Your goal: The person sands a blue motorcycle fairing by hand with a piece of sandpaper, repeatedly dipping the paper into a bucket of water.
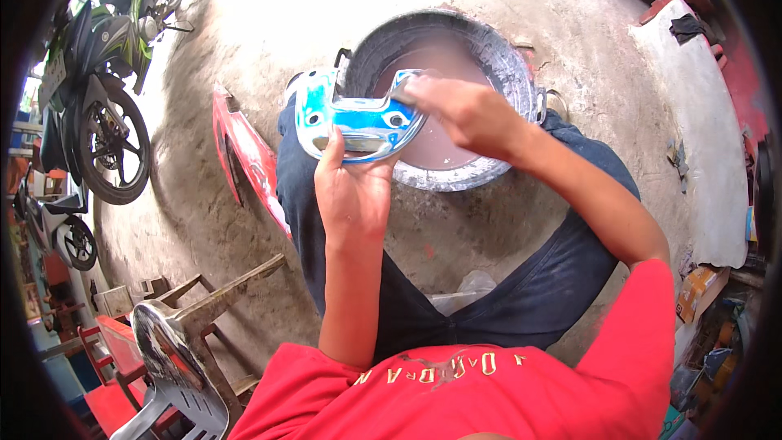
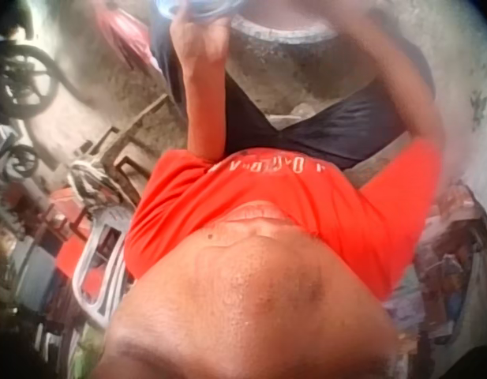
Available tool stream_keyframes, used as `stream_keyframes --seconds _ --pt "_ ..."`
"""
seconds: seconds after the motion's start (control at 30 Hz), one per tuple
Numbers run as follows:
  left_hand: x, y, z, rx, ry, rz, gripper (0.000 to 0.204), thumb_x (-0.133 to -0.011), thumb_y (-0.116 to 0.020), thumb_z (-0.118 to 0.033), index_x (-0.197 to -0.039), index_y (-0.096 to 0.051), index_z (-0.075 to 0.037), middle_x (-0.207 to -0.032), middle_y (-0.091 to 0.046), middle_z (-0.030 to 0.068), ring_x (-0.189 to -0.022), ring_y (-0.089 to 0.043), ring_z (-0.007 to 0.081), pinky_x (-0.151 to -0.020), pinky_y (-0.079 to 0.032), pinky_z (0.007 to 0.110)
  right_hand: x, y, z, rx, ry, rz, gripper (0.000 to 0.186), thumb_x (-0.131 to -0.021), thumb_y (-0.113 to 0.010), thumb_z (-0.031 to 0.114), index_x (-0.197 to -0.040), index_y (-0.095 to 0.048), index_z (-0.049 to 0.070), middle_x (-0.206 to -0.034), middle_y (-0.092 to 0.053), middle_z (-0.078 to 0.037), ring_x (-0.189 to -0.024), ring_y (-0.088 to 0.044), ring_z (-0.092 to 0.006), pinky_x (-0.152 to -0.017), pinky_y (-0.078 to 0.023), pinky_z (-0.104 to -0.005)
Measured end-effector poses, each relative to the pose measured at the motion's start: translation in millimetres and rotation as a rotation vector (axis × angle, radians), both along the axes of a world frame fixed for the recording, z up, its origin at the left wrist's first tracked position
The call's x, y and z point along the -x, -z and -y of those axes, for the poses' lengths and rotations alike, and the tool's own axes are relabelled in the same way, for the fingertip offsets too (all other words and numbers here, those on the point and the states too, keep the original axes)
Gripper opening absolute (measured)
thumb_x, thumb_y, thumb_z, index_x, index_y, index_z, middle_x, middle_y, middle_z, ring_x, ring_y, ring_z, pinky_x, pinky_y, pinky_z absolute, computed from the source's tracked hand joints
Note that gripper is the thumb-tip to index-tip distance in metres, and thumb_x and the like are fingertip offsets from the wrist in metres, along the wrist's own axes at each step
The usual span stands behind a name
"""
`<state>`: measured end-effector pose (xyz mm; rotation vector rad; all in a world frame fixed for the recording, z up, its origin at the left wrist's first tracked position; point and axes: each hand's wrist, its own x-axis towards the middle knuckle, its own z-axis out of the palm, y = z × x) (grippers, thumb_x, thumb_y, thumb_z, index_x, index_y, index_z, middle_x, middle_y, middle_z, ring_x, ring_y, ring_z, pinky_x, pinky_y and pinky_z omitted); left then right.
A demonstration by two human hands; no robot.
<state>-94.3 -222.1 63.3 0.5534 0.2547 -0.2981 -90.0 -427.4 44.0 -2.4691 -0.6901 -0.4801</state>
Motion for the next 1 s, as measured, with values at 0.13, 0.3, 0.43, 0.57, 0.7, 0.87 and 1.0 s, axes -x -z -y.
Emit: stream_keyframes --seconds 0.13,0.3,0.43,0.57,0.7,0.87,1.0 --pt "-4 10 -6 0.065 -0.001 -0.014 0.044 -0.109 -0.039 -0.021 -0.145 -0.036 0.005 -0.145 -0.047 0.0254 -0.134 -0.048 0.0409 -0.114 -0.038 0.061 21 -10 -28 -0.03 -0.148 0.07 0.036 -0.096 -0.059 0.014 -0.131 -0.061 0.008 -0.131 -0.065 -0.017 -0.124 -0.061 -0.0317 -0.107 -0.048 -0.0435" --pt "-2 2 -3 0.066 -0.006 -0.003 0.045 -0.109 -0.038 -0.02 -0.146 -0.033 0.005 -0.148 -0.043 0.0257 -0.137 -0.045 0.0414 -0.115 -0.036 0.061 2 1 -7 0.047 -0.027 0.043 0.041 -0.095 -0.056 0.012 -0.135 -0.058 0.006 -0.134 -0.063 -0.018 -0.131 -0.056 -0.0362 -0.111 -0.045 -0.0454" --pt "-4 0 -3 0.074 0.016 -0.012 0.045 -0.109 -0.038 -0.02 -0.146 -0.034 0.005 -0.148 -0.044 0.0255 -0.137 -0.045 0.0419 -0.116 -0.035 0.062 24 -11 -25 -0.023 -0.143 0.067 0.038 -0.096 -0.058 0.016 -0.133 -0.061 0.008 -0.133 -0.064 -0.018 -0.129 -0.058 -0.0356 -0.111 -0.045 -0.0452" --pt "-4 0 -4 0.067 -0.005 -0.036 0.044 -0.109 -0.038 -0.019 -0.145 -0.035 0.005 -0.147 -0.045 0.0253 -0.136 -0.046 0.0419 -0.115 -0.035 0.063 6 -2 -5 0.009 0.047 0.03 0.033 -0.098 -0.058 0.017 -0.13 -0.063 0.009 -0.132 -0.064 -0.02 -0.127 -0.06 -0.0348 -0.108 -0.048 -0.0434" --pt "-5 7 -11 0.065 0.024 -0.01 0.038 -0.109 -0.039 -0.021 -0.139 -0.043 0.002 -0.139 -0.053 0.0201 -0.128 -0.054 0.0354 -0.11 -0.043 0.058 23 -17 -28 -0.024 -0.145 0.097 0.034 -0.097 -0.055 0.012 -0.129 -0.063 0.006 -0.129 -0.064 -0.021 -0.123 -0.06 -0.0386 -0.102 -0.05 -0.0422" --pt "-3 3 0 0.024 0.013 -0.019 0.045 -0.109 -0.038 -0.02 -0.146 -0.035 0.006 -0.147 -0.046 0.0251 -0.136 -0.046 0.0392 -0.114 -0.038 0.061 1 -1 -1 -0.128 0.023 -0.175 0.032 -0.098 -0.053 0.009 -0.129 -0.062 0.01 -0.126 -0.067 -0.018 -0.121 -0.063 -0.0337 -0.102 -0.052 -0.0411" --pt "-4 6 -7 0.059 0.037 -0.046 0.045 -0.108 -0.039 -0.019 -0.147 -0.033 0.003 -0.148 -0.044 0.0251 -0.138 -0.044 0.0416 -0.116 -0.035 0.063 19 -11 -28 -0.05 -0.117 0.032 0.027 -0.099 -0.055 0.018 -0.123 -0.065 0.011 -0.128 -0.065 -0.02 -0.119 -0.064 -0.0336 -0.103 -0.051 -0.042"
